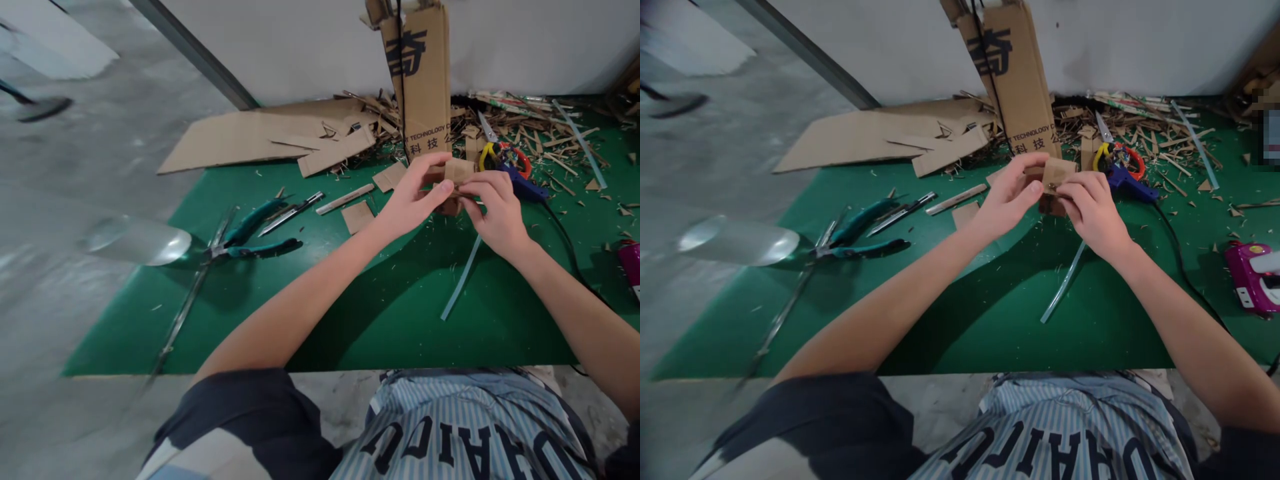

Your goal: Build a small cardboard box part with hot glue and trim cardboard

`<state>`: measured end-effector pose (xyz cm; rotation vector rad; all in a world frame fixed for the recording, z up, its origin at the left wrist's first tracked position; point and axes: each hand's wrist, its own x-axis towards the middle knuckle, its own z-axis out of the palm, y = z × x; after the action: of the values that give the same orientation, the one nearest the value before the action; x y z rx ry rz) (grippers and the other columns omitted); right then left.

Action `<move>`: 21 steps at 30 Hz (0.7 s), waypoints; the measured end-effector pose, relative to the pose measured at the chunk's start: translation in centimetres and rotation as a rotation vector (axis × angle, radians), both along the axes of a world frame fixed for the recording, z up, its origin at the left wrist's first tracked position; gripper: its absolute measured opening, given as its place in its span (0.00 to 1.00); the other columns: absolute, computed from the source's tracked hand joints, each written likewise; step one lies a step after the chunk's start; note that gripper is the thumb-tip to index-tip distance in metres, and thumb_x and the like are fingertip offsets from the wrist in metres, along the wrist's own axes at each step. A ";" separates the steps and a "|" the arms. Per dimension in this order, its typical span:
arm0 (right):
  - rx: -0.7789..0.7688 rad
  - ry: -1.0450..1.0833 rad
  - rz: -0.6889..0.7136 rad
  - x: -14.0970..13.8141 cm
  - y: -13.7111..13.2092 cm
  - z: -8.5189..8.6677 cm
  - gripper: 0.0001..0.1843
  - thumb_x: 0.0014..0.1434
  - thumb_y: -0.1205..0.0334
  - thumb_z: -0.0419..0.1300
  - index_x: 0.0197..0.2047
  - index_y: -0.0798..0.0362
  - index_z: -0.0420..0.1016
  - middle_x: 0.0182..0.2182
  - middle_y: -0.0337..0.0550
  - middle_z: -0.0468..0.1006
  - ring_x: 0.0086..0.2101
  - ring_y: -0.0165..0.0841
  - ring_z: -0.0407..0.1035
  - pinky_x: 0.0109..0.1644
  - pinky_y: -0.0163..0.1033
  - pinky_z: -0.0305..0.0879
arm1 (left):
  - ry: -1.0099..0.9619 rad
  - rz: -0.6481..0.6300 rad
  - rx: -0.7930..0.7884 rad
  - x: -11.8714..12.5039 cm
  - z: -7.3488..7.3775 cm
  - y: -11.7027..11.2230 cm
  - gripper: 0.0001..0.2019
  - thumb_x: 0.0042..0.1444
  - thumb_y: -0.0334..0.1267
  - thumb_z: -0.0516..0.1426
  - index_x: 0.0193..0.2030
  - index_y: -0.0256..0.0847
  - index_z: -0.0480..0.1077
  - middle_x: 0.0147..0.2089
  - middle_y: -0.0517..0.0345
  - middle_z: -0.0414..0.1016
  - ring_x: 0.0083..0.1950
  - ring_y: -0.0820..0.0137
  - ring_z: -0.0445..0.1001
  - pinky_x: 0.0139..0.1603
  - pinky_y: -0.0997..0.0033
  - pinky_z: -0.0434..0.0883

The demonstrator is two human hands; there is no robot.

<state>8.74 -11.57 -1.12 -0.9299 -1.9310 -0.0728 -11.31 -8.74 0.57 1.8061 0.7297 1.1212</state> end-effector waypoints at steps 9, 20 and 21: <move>-0.110 -0.028 0.038 0.1 -0.1 0.4 0.08 0.68 0.61 0.55 0.46 0.43 0.75 0.46 0.49 0.78 0.50 0.48 0.71 0.59 0.66 0.67 | 0.330 0.032 0.177 -0.9 -1.9 1.0 0.20 0.59 0.48 0.63 0.53 0.40 0.72 0.49 0.46 0.77 0.50 0.58 0.78 0.53 0.56 0.75; -0.189 -0.009 0.096 0.0 -0.2 1.2 0.19 0.70 0.47 0.52 0.58 0.45 0.70 0.64 0.52 0.72 0.66 0.51 0.62 0.68 0.68 0.59 | 0.444 -0.113 0.332 -0.1 -2.0 0.0 0.09 0.66 0.38 0.57 0.42 0.42 0.80 0.45 0.49 0.82 0.52 0.61 0.78 0.55 0.58 0.74; -0.194 -0.008 0.101 -0.1 0.0 1.3 0.19 0.71 0.47 0.51 0.57 0.45 0.72 0.63 0.51 0.73 0.65 0.50 0.64 0.68 0.67 0.59 | 0.432 -0.115 0.338 -0.1 -2.0 0.0 0.08 0.66 0.37 0.58 0.42 0.42 0.80 0.46 0.49 0.82 0.53 0.61 0.78 0.57 0.58 0.74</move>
<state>8.68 -11.60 0.14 -0.9569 -2.0149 0.1731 -11.39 -8.73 -1.46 2.3888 0.6974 0.8193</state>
